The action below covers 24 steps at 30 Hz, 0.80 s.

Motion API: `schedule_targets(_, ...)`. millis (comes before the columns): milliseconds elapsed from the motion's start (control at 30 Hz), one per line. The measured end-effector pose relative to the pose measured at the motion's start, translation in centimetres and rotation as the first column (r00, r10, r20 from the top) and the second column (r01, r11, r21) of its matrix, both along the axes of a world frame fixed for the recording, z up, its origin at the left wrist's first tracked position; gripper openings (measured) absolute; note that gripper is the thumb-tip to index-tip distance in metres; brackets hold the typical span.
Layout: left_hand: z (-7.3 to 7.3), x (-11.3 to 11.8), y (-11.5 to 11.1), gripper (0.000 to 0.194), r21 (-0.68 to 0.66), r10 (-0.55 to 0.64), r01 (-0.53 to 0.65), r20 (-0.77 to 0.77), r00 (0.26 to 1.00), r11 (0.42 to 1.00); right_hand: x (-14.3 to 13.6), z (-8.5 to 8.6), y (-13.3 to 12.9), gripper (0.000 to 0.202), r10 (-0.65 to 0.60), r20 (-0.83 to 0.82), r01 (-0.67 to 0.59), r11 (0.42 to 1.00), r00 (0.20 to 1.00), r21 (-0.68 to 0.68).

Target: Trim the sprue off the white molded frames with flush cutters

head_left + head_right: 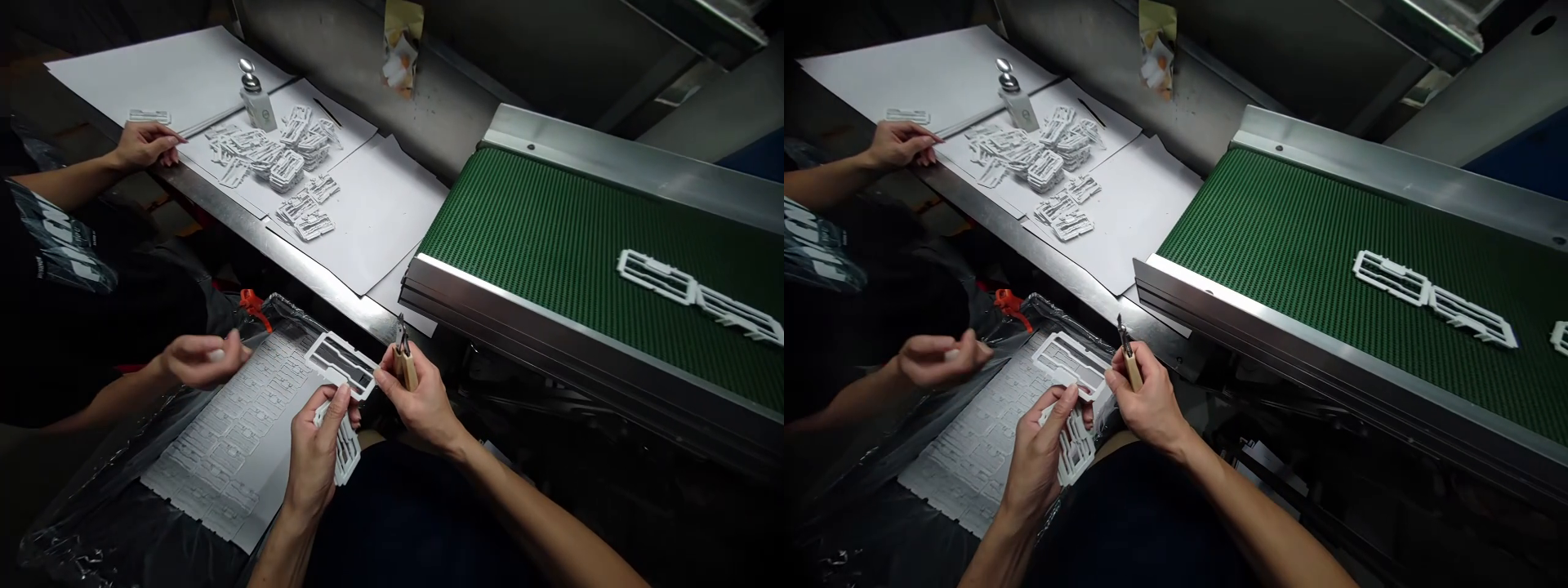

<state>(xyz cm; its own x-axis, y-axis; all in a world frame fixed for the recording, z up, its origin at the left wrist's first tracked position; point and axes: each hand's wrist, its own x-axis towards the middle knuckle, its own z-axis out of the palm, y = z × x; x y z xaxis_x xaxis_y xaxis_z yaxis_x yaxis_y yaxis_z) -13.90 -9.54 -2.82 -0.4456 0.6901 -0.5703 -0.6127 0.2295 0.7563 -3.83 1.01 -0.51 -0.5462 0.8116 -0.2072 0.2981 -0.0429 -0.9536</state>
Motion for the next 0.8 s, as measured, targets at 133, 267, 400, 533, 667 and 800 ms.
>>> schedule_targets(133,0.0,-0.1,0.2,0.024,-0.021,-0.046,0.045,-0.047,0.998,0.999,0.3,0.3,0.1,0.01,-0.003,0.004,0.002,1.0,1.0,0.017)
schedule_targets(267,-0.1,0.1,0.3,0.026,-0.04,-0.069,0.066,-0.067,0.995,0.997,0.3,0.3,0.2,0.009,0.009,0.012,-0.009,1.0,1.0,0.026)
schedule_targets(400,0.1,0.2,0.1,0.026,-0.038,-0.066,0.063,-0.066,0.996,0.997,0.4,0.3,0.1,0.009,0.013,0.022,-0.013,1.0,1.0,0.025)
schedule_targets(533,0.0,0.2,0.0,0.024,-0.033,-0.053,0.051,-0.069,0.996,0.998,0.3,0.1,0.1,0.009,0.015,0.024,-0.016,1.0,1.0,0.022)
schedule_targets(667,-0.8,0.7,0.7,0.025,-0.018,0.034,-0.036,-0.071,0.997,0.999,-0.8,-0.2,1.0,0.008,-0.001,0.018,0.0,0.998,1.0,0.061)
schedule_targets(800,-1.7,1.3,2.9,0.025,0.036,0.23,-0.228,-0.13,0.964,0.973,-2.9,-0.7,2.8,0.008,-0.003,0.011,0.002,0.994,1.0,0.107)
